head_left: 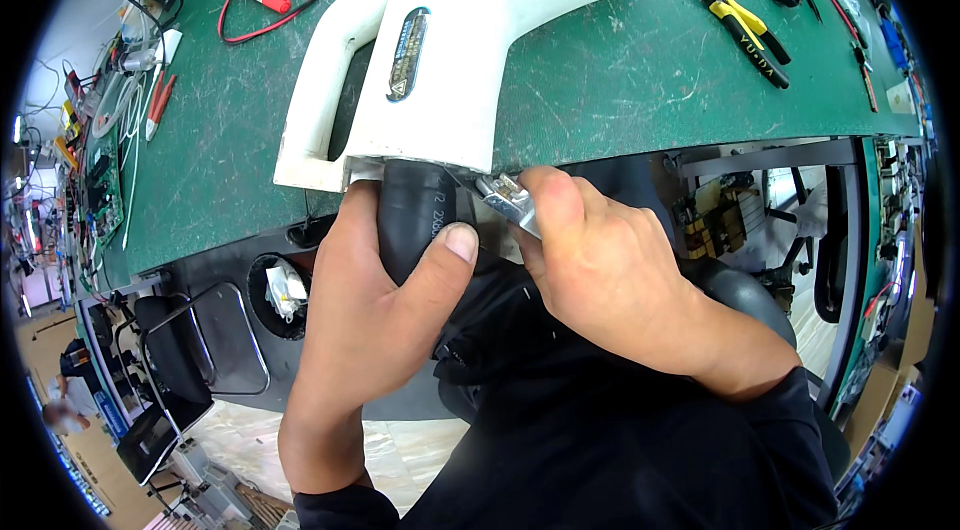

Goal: The person uses a utility knife and pliers to trim and remove material from a white plastic electronic component housing on a green workbench.

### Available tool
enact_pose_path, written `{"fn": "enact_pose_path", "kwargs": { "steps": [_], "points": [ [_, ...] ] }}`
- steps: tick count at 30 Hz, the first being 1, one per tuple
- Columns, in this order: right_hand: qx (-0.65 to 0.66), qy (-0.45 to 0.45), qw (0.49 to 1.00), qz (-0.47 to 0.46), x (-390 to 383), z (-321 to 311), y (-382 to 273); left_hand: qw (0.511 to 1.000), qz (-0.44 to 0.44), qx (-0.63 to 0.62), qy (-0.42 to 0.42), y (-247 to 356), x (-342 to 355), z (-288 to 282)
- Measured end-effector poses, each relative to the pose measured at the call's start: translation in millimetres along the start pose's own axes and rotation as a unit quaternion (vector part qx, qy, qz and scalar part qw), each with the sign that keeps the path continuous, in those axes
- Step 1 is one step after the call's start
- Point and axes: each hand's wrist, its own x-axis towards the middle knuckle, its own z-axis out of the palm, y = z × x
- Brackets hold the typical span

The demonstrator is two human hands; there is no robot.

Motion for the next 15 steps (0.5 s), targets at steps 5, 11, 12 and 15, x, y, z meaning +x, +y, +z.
{"fn": "enact_pose_path", "kwargs": {
  "steps": [5,11,12,15],
  "points": [
    [0.002,0.012,1.000,-0.003,-0.3,2.1,1.5,0.999,0.023,0.015,0.020,-5.3,2.1,2.7],
    [0.004,0.010,1.000,0.005,-1.2,4.3,1.7,1.000,0.012,0.011,0.014,-5.9,2.7,1.7],
    [0.006,0.008,1.000,0.006,-1.5,4.7,2.0,1.000,0.013,0.008,0.011,-5.6,2.4,1.8],
    [0.008,0.009,1.000,0.007,-1.7,5.4,2.1,1.000,0.013,0.006,0.010,-6.7,2.4,1.0]
  ]
}}
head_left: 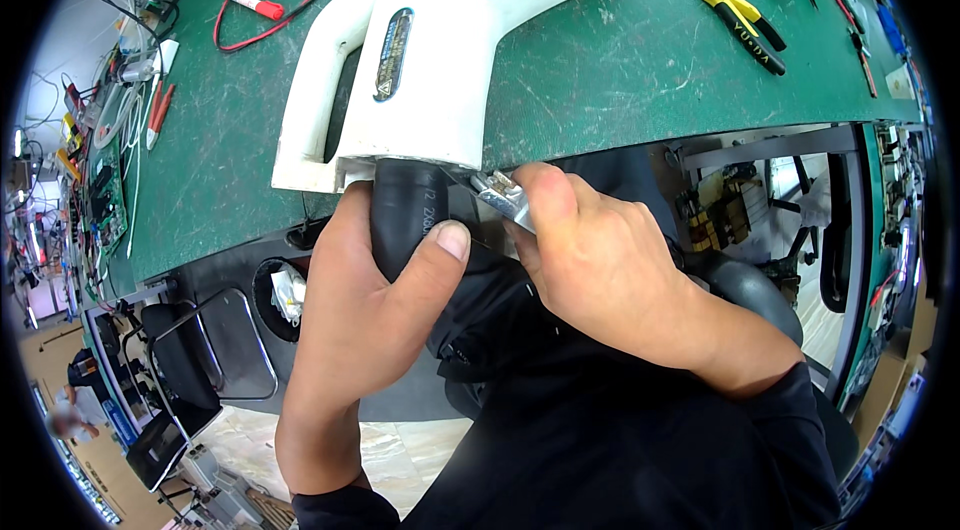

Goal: The person uses a utility knife and pliers to trim and remove material from a white plastic electronic component housing on a green workbench.

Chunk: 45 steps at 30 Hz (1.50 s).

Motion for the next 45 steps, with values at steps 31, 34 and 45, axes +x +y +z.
{"fn": "enact_pose_path", "kwargs": {
  "steps": [31,34,45],
  "points": [
    [0.013,0.017,1.000,0.007,-4,8,1,0.999,-0.029,-0.008,-0.034,7,0,-5],
    [0.018,0.017,1.000,0.007,-4,10,1,0.999,-0.028,-0.010,-0.036,7,0,-5],
    [0.029,-0.016,0.999,0.042,-7,11,0,0.999,-0.028,-0.007,-0.033,7,0,-5]
  ]
}}
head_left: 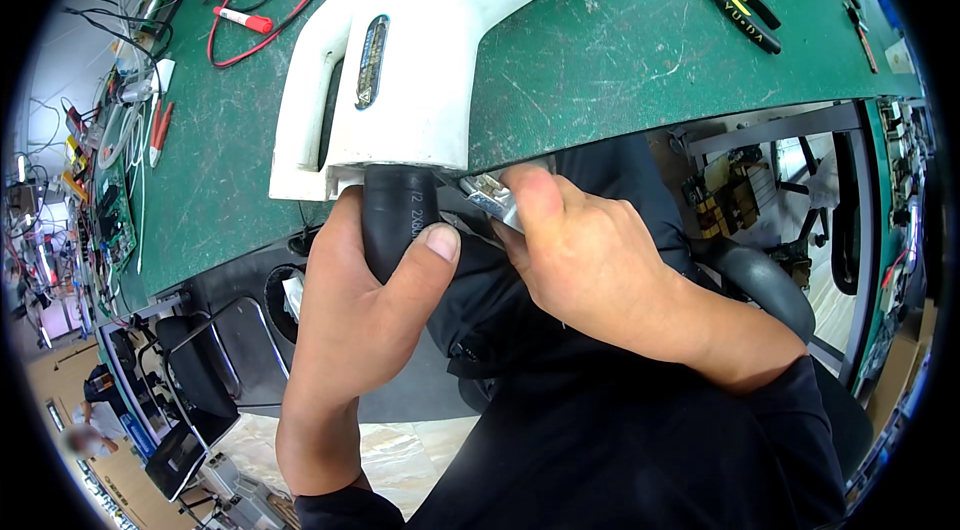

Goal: The person uses a utility knife and pliers to trim and remove material from a white plastic electronic component housing on a green workbench.

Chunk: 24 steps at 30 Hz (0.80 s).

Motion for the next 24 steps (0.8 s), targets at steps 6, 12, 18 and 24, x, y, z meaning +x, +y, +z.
{"fn": "enact_pose_path", "kwargs": {
  "steps": [6,12,18,24],
  "points": [
    [0.006,-0.006,1.000,0.001,0,1,0,1.000,-0.005,0.003,-0.002,-1,0,-1],
    [0.007,0.006,1.000,-0.004,-1,3,2,1.000,-0.003,0.006,-0.005,-2,1,-1],
    [0.017,0.045,0.999,-0.023,-1,7,3,1.000,-0.012,0.010,0.004,-1,0,0],
    [0.016,0.071,0.997,-0.034,-1,12,3,0.999,-0.028,0.044,0.005,6,-1,0]
  ]
}}
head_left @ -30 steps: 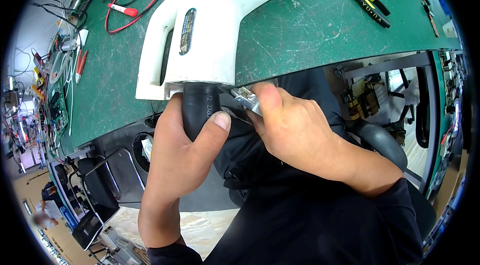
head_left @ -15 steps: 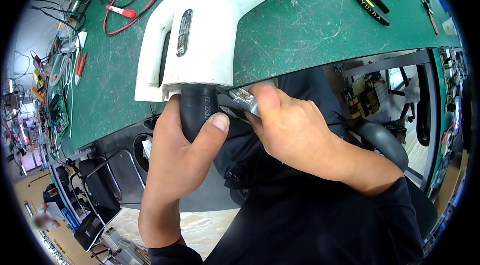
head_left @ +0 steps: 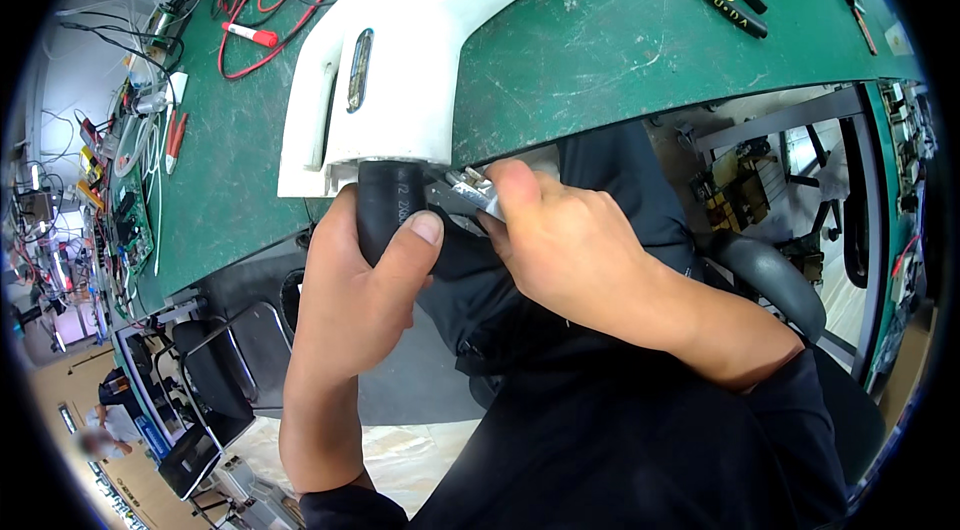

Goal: The person uses a utility knife and pliers to trim and remove material from a white plastic electronic component housing on a green workbench.

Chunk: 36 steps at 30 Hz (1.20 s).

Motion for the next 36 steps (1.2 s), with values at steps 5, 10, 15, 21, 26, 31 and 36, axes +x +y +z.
{"fn": "enact_pose_path", "kwargs": {
  "steps": [5,10,15,21,26,31,36],
  "points": [
    [-0.003,0.008,1.000,-0.010,-1.1,3.0,3.5,1.000,0.007,-0.007,-0.002,0.9,-0.5,1.7],
    [0.026,-0.018,0.999,0.013,-3.0,4.5,5.6,1.000,0.002,-0.003,0.003,0.9,-2.2,1.8],
    [0.022,-0.019,0.999,0.027,-4.1,4.5,2.7,1.000,0.010,-0.014,0.013,2.5,-2.2,4.7],
    [0.019,-0.029,0.999,0.023,-3.1,3.9,3.3,1.000,0.012,-0.012,0.005,0.6,-0.8,3.0],
    [0.017,-0.034,0.999,0.021,-2.6,1.7,2.0,1.000,0.006,-0.002,-0.006,3.2,-0.4,1.7],
    [0.013,-0.013,1.000,0.006,-1.3,1.0,1.0,1.000,0.012,-0.003,-0.010,4.4,0.1,1.6],
    [0.019,-0.046,0.998,0.037,-3.6,1.1,0.9,1.000,0.015,-0.002,-0.014,3.8,-0.2,1.8]
  ]
}}
